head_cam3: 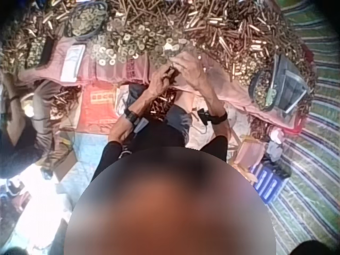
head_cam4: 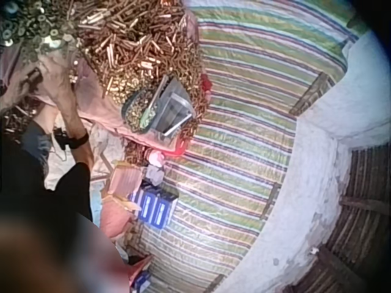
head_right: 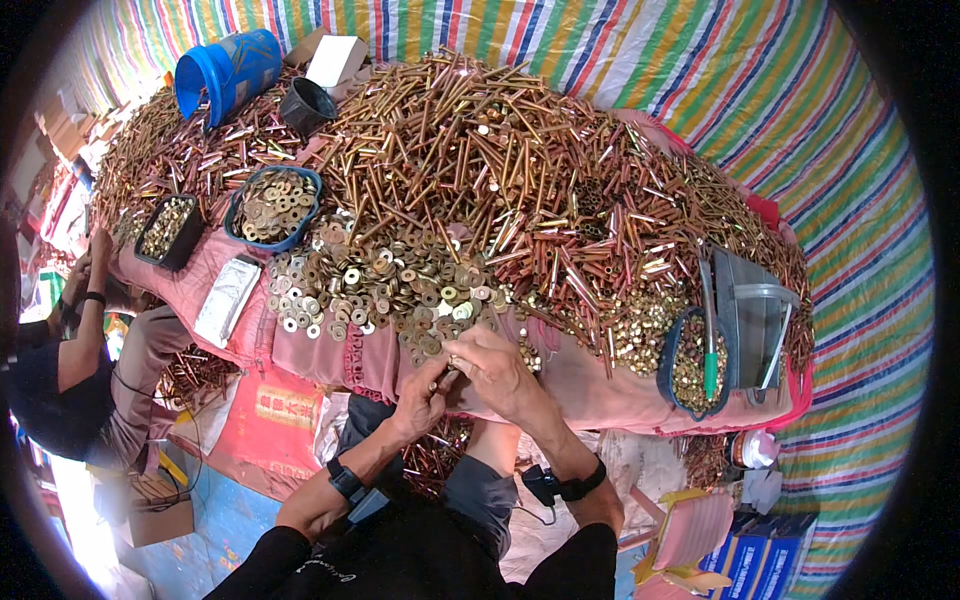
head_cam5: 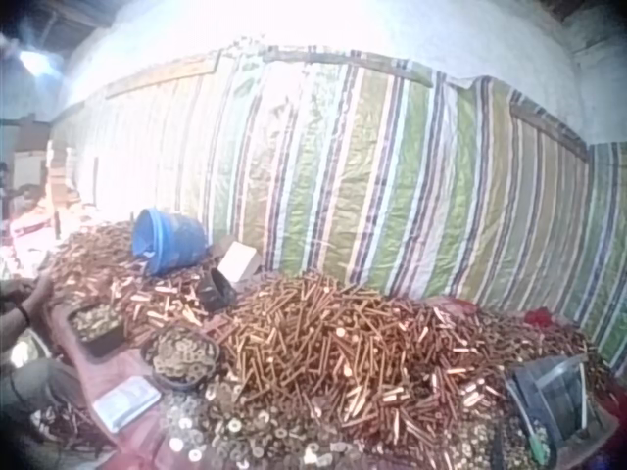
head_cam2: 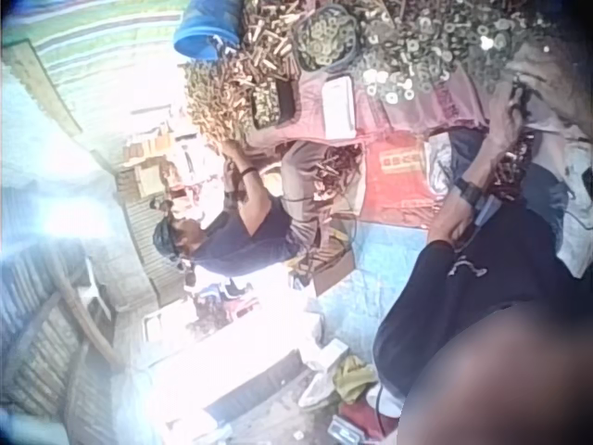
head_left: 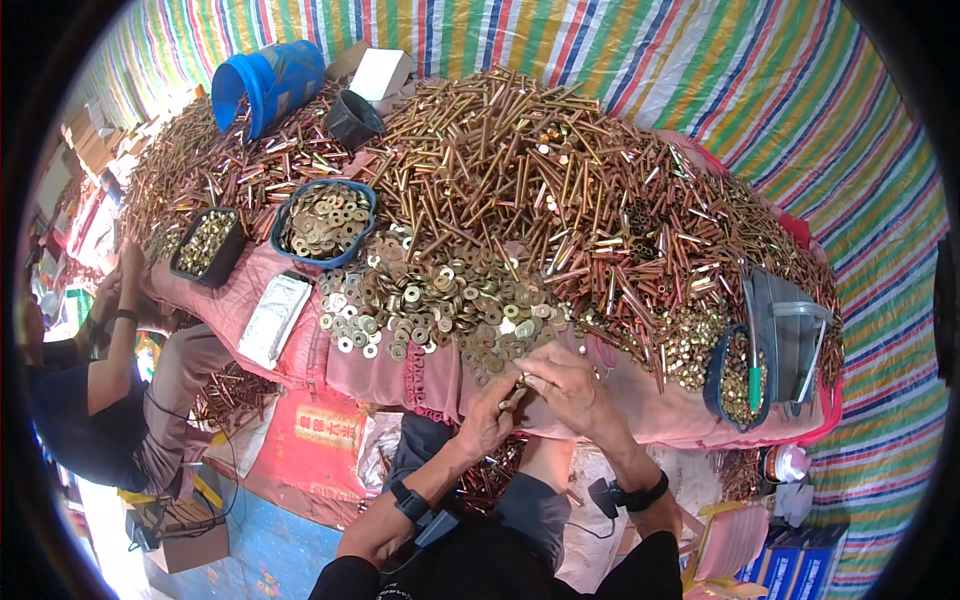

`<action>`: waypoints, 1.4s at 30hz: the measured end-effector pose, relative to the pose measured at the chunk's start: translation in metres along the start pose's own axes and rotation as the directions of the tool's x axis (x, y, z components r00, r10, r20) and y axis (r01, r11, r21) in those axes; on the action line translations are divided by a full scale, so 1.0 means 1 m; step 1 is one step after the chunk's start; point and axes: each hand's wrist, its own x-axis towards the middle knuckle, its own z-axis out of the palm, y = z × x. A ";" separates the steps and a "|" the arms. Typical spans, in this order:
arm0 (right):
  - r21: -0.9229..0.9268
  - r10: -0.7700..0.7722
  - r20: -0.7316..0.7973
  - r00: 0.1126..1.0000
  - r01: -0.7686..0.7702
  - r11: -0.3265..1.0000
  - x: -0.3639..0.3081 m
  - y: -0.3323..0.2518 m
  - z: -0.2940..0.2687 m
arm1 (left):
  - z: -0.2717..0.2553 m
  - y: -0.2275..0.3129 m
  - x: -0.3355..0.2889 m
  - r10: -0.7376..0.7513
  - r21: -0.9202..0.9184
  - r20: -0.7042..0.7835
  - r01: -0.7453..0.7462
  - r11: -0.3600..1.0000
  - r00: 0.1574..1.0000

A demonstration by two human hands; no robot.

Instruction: The person picks up metal tubes and flat circular washers from a large pile, threading the tubes through the center holes of the washers to assemble them into small groups.

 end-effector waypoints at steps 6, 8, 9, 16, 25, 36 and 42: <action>0.071 -0.031 -0.183 0.983 0.045 0.996 -0.009 -0.006 0.013 | -0.002 0.005 0.002 -0.008 0.025 0.028 0.007 1.000 1.000; 0.044 -0.018 -0.226 0.974 0.028 0.999 -0.012 -0.007 0.017 | -0.002 0.006 0.003 0.005 0.035 0.007 -0.005 0.999 1.000; 0.037 -0.009 -0.257 0.966 0.019 0.999 -0.014 -0.008 0.019 | -0.001 0.007 0.003 0.005 0.034 -0.004 -0.005 0.999 1.000; 0.077 0.202 -0.240 0.949 -0.189 0.979 -0.014 -0.020 0.022 | -0.005 0.009 0.000 -0.145 -0.009 0.054 0.145 0.989 0.988; 0.071 0.181 -0.267 0.946 -0.168 0.983 -0.020 -0.017 0.029 | -0.005 0.007 -0.001 -0.108 -0.024 0.042 0.109 0.994 0.993; 0.197 0.339 -0.262 0.903 -0.294 0.935 -0.027 -0.010 0.042 | -0.007 0.009 -0.001 -0.084 -0.042 0.052 0.086 0.995 0.995; 0.030 0.021 -0.361 0.932 -0.011 0.999 -0.020 -0.004 0.042 | -0.008 0.006 -0.004 -0.139 -0.019 0.089 0.142 0.990 0.986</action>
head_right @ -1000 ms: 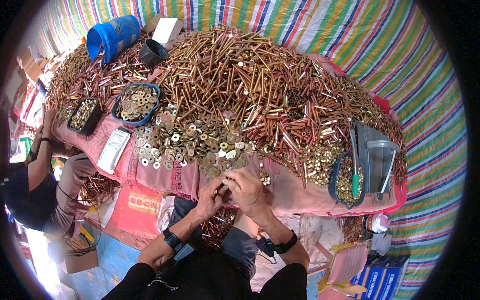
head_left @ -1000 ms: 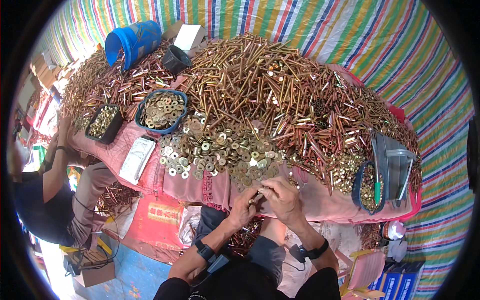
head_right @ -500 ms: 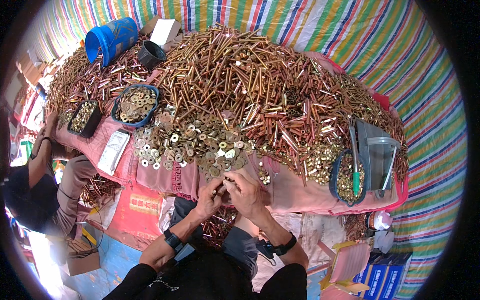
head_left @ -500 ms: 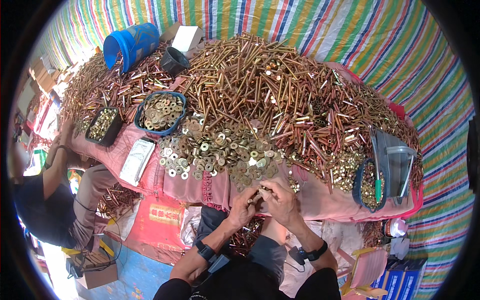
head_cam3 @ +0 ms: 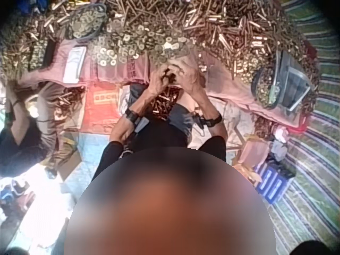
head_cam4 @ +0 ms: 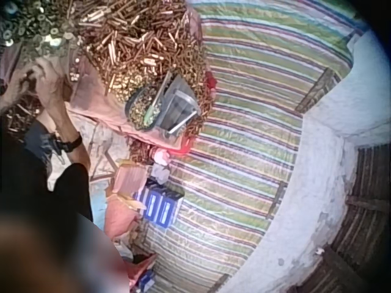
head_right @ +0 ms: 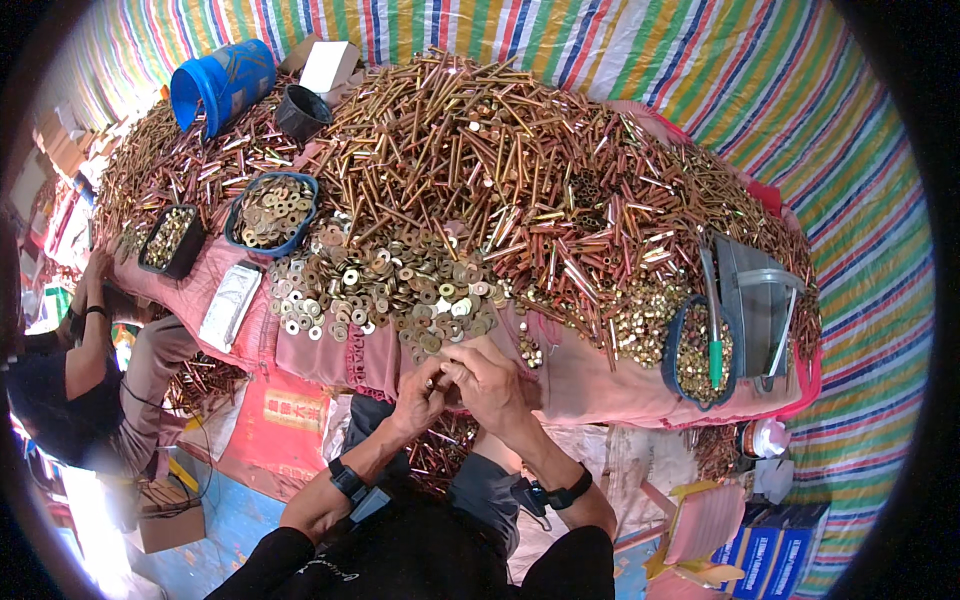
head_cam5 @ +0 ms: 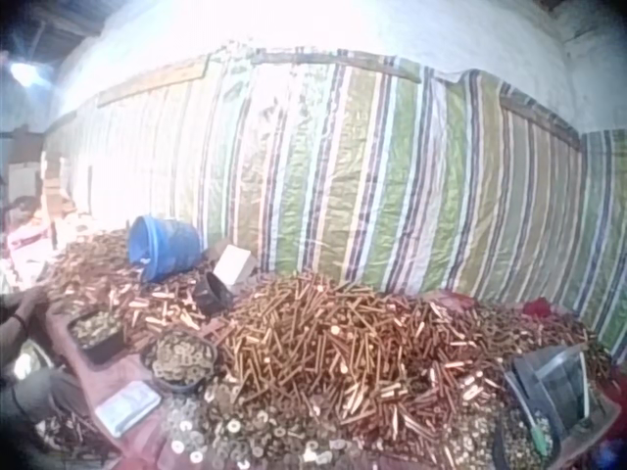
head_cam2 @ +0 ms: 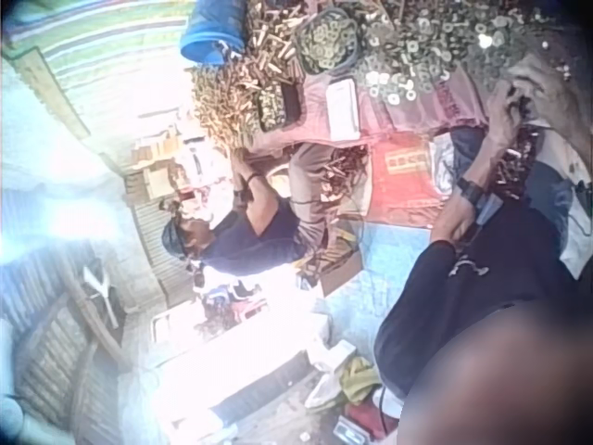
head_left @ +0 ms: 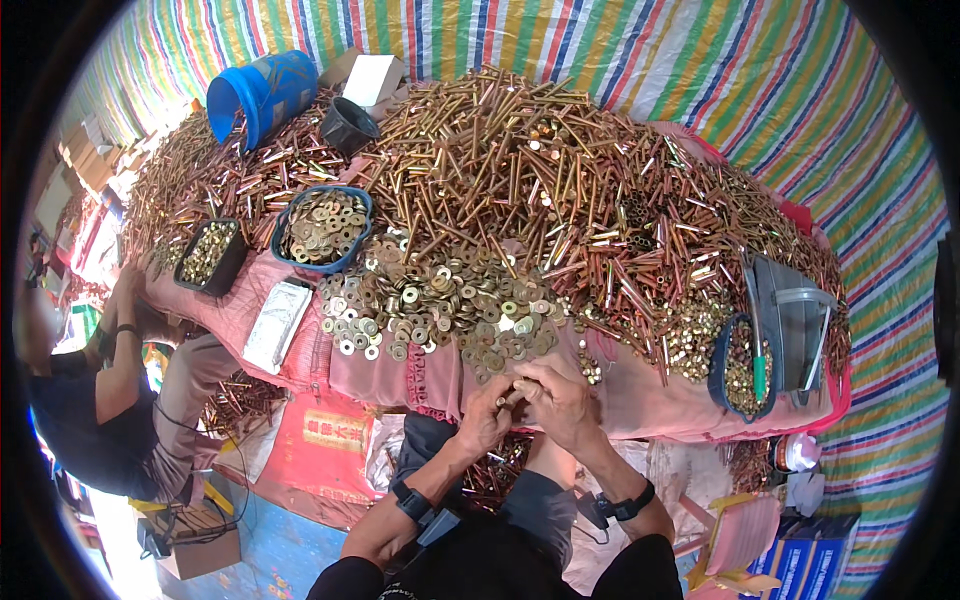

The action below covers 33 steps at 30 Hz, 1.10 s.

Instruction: The person picks up metal tubes and flat circular washers from a large pile, threading the tubes through the center holes of the washers to assemble them into small groups.

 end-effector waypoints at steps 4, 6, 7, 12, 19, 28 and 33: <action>0.054 0.216 0.105 0.971 -0.222 0.974 -0.003 0.003 -0.005 | -0.002 -0.002 0.000 0.110 0.090 -0.015 -0.109 0.990 0.994; 0.101 0.367 0.145 0.919 -0.383 0.918 -0.004 0.003 -0.006 | -0.002 -0.002 -0.002 0.059 0.097 -0.017 -0.057 0.994 0.998; 0.116 0.262 0.112 0.959 -0.275 0.955 -0.004 0.002 -0.006 | -0.001 -0.003 -0.002 0.019 0.077 -0.014 -0.018 0.997 1.000; 0.070 0.191 0.093 0.977 -0.198 0.978 -0.003 -0.004 -0.010 | 0.000 -0.009 0.003 0.202 0.105 -0.008 -0.200 0.974 0.979; 0.081 0.115 0.050 0.992 -0.119 0.990 -0.009 0.004 -0.004 | 0.000 -0.006 -0.002 0.031 0.039 0.028 -0.032 0.999 0.999; 0.202 0.646 0.428 0.632 -0.764 0.613 -0.022 0.021 -0.033 | 0.001 0.000 0.011 -0.245 -0.339 0.034 0.242 0.909 0.969; -0.186 0.433 0.053 0.900 -0.417 0.890 -0.006 0.038 -0.016 | 0.002 0.015 0.010 -0.295 -0.304 0.022 0.287 0.908 0.955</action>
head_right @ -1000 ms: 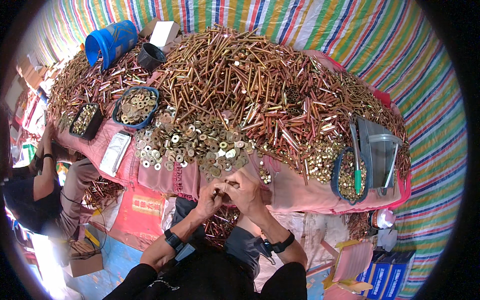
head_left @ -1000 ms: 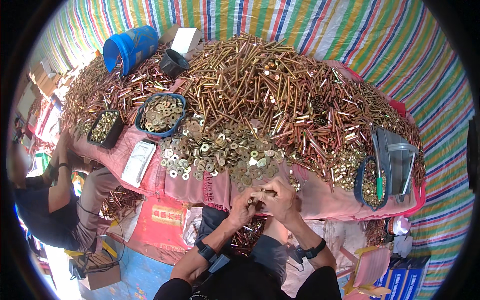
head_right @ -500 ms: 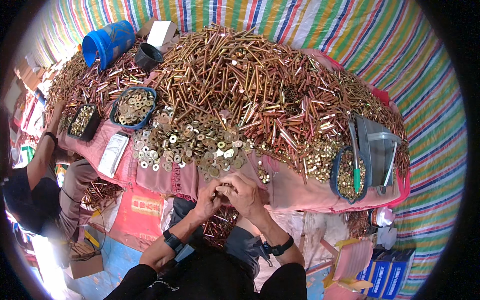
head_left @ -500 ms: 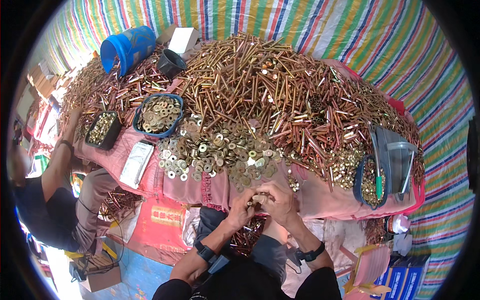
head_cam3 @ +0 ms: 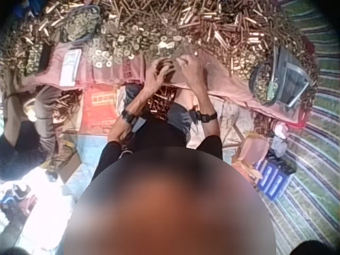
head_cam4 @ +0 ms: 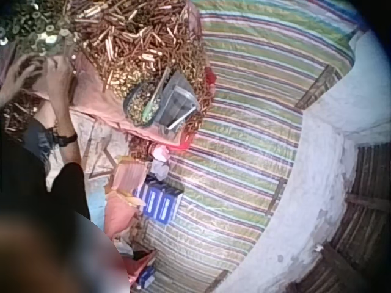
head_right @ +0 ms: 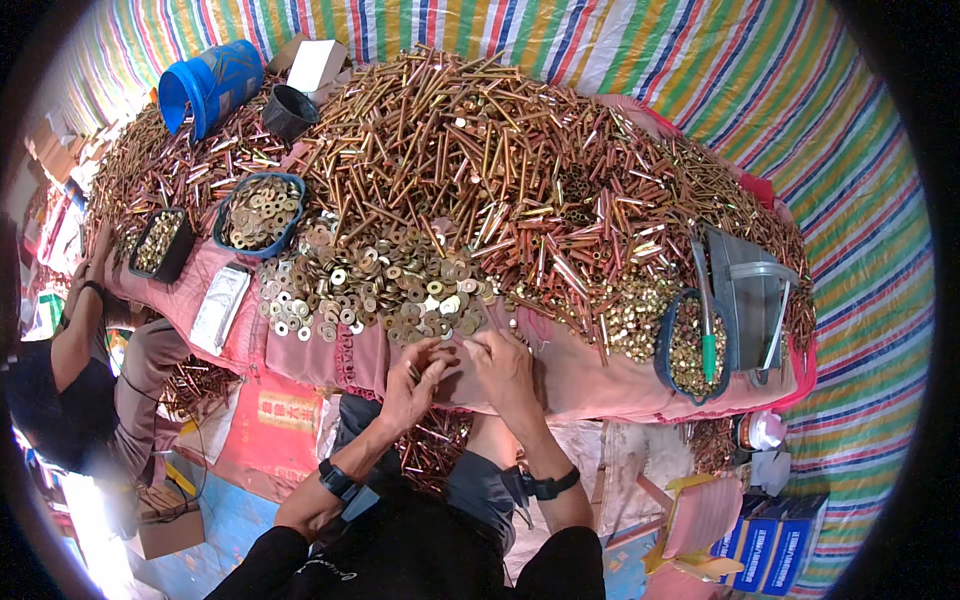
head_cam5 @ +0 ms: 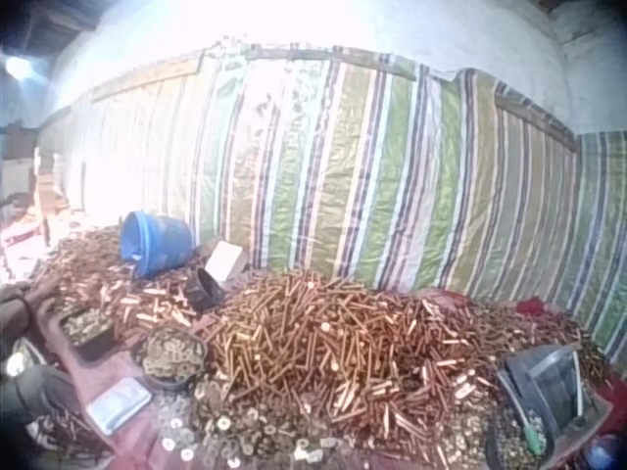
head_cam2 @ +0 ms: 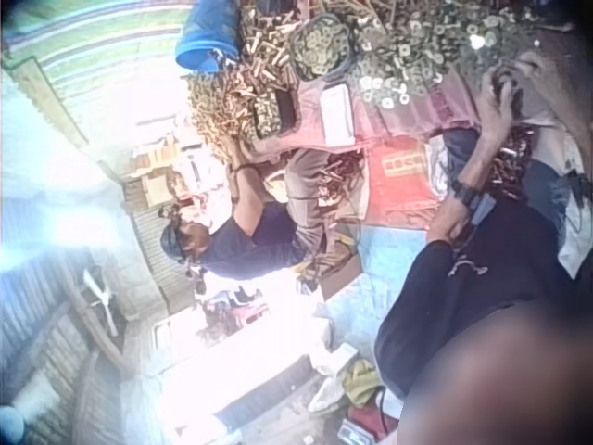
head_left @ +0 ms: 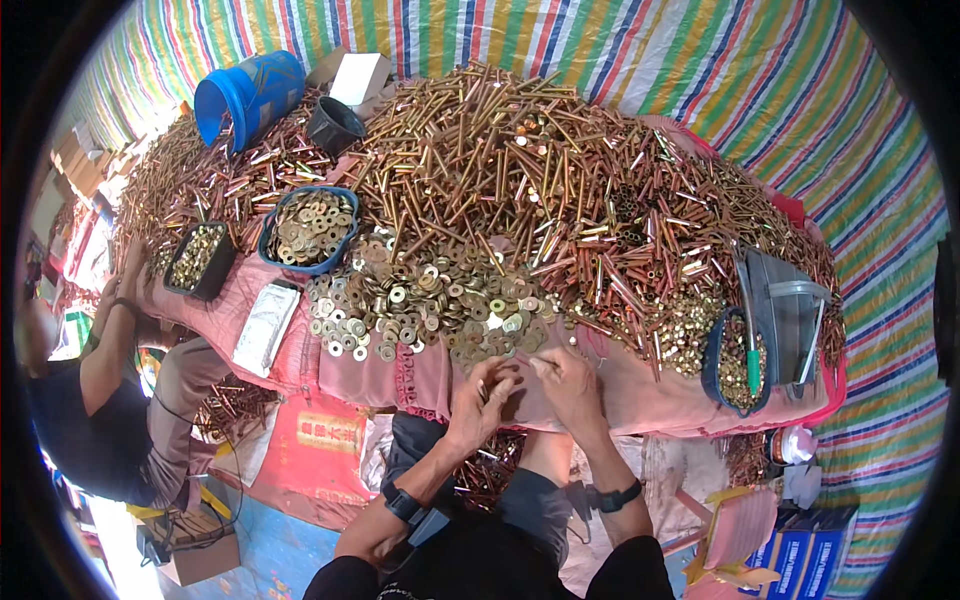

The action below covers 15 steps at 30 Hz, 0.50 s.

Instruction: The person picks up metal tubes and flat circular washers from a large pile, threading the tubes through the center holes of the washers to assemble them into small groups.

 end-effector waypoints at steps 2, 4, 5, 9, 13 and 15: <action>-0.130 -0.082 -0.121 0.989 0.066 0.989 0.014 0.003 0.011 | -0.002 0.003 -0.005 0.130 0.084 0.026 -0.132 0.988 0.991; -0.156 -0.118 -0.089 0.989 0.103 0.982 0.022 0.008 0.015 | -0.006 0.003 -0.010 0.175 0.111 0.058 -0.181 0.977 0.983; -0.182 -0.111 -0.070 0.991 0.096 0.979 0.024 0.010 0.016 | -0.008 0.002 -0.012 0.157 0.098 0.073 -0.163 0.982 0.985; -0.181 -0.135 -0.046 0.990 0.125 0.975 0.025 0.017 0.019 | -0.004 -0.004 -0.007 0.010 -0.075 0.061 -0.005 0.997 0.998; -0.167 -0.203 -0.080 0.976 0.188 0.968 0.028 0.026 0.029 | 0.011 -0.007 0.008 0.198 0.080 0.070 -0.203 0.976 0.978; -0.028 -0.153 -0.105 0.983 0.151 0.988 0.030 0.028 0.029 | 0.016 -0.006 0.011 0.207 0.119 0.034 -0.209 0.971 0.978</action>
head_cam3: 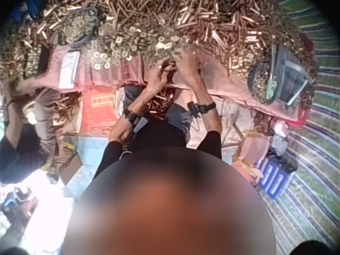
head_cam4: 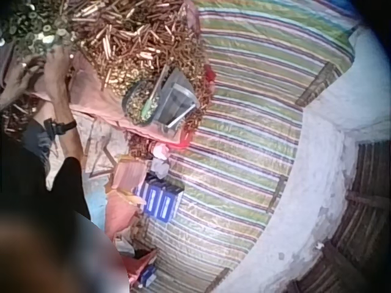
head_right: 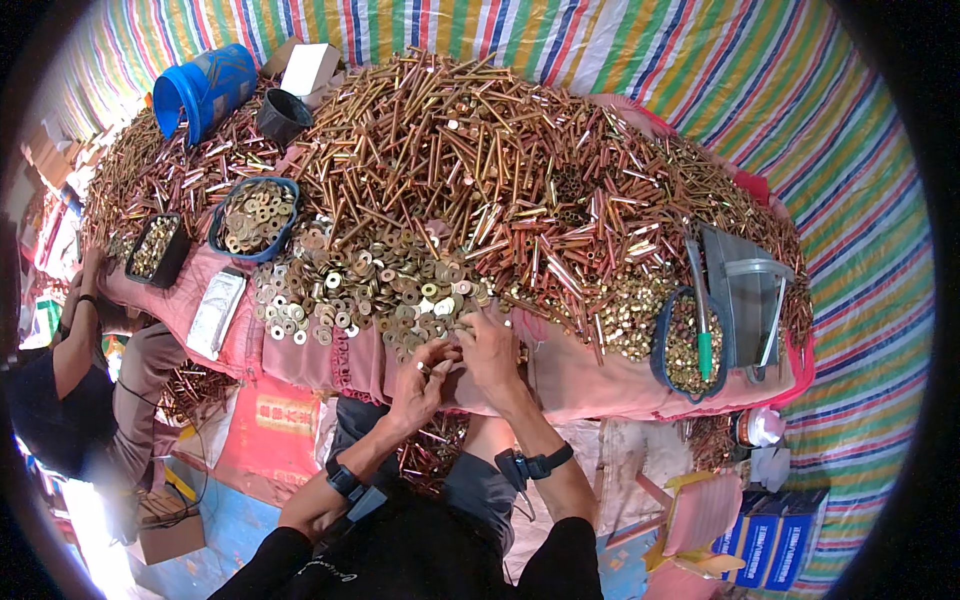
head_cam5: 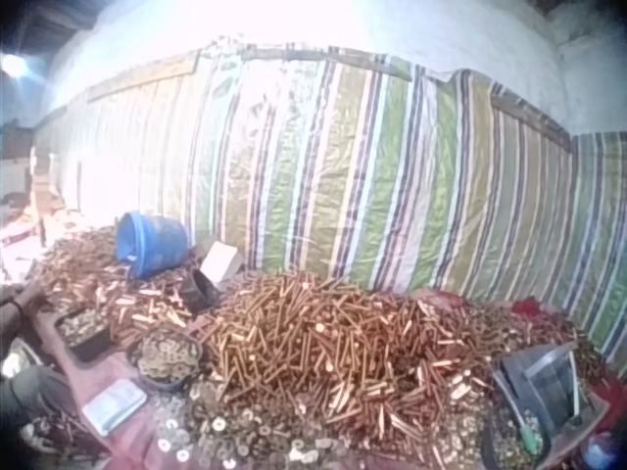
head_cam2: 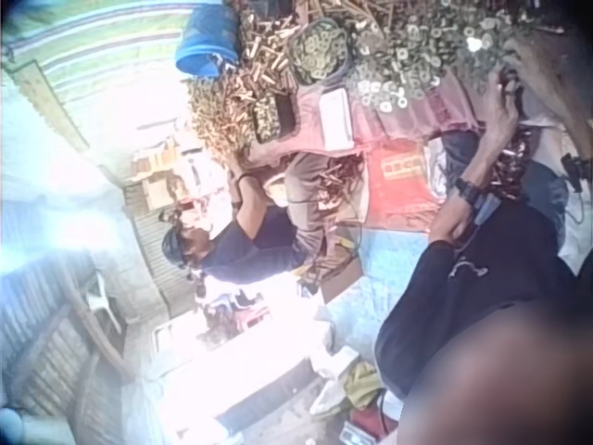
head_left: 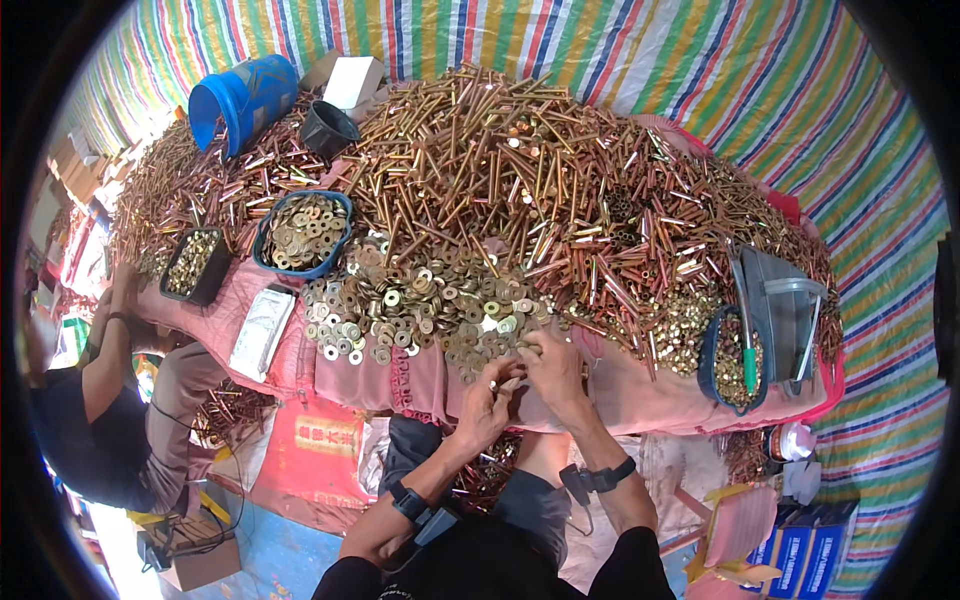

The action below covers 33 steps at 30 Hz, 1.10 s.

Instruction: The person picks up metal tubes and flat circular washers from a large pile, threading the tubes through the center holes of the washers to assemble them into small groups.

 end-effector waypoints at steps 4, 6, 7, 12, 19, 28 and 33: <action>0.544 0.313 0.184 0.932 -0.362 0.757 -0.006 -0.007 -0.022 | 0.004 0.000 0.001 0.028 0.082 -0.036 -0.025 0.996 0.999; 0.707 0.318 0.306 0.897 -0.438 0.555 -0.012 -0.017 -0.038 | 0.003 -0.002 0.000 -0.008 0.138 -0.014 0.009 0.990 1.000; 0.738 0.271 0.353 0.896 -0.445 0.508 -0.015 -0.025 -0.041 | 0.002 -0.004 -0.001 -0.026 0.160 -0.002 0.026 0.987 1.000; 0.729 0.217 0.494 0.842 -0.537 0.425 -0.026 -0.058 -0.036 | -0.001 -0.007 0.001 0.010 0.211 0.051 -0.021 0.977 0.999; 0.579 0.264 0.350 0.899 -0.429 0.693 -0.029 -0.070 -0.033 | -0.003 0.008 -0.006 0.225 0.305 -0.063 -0.196 0.932 0.972; 0.653 0.272 0.448 0.852 -0.519 0.552 -0.033 -0.073 -0.033 | -0.012 0.000 -0.016 0.022 0.149 0.001 -0.022 0.989 1.000; 0.634 0.270 0.413 0.870 -0.487 0.600 -0.032 -0.074 -0.037 | -0.011 -0.002 -0.017 0.060 0.161 0.007 -0.060 0.985 0.998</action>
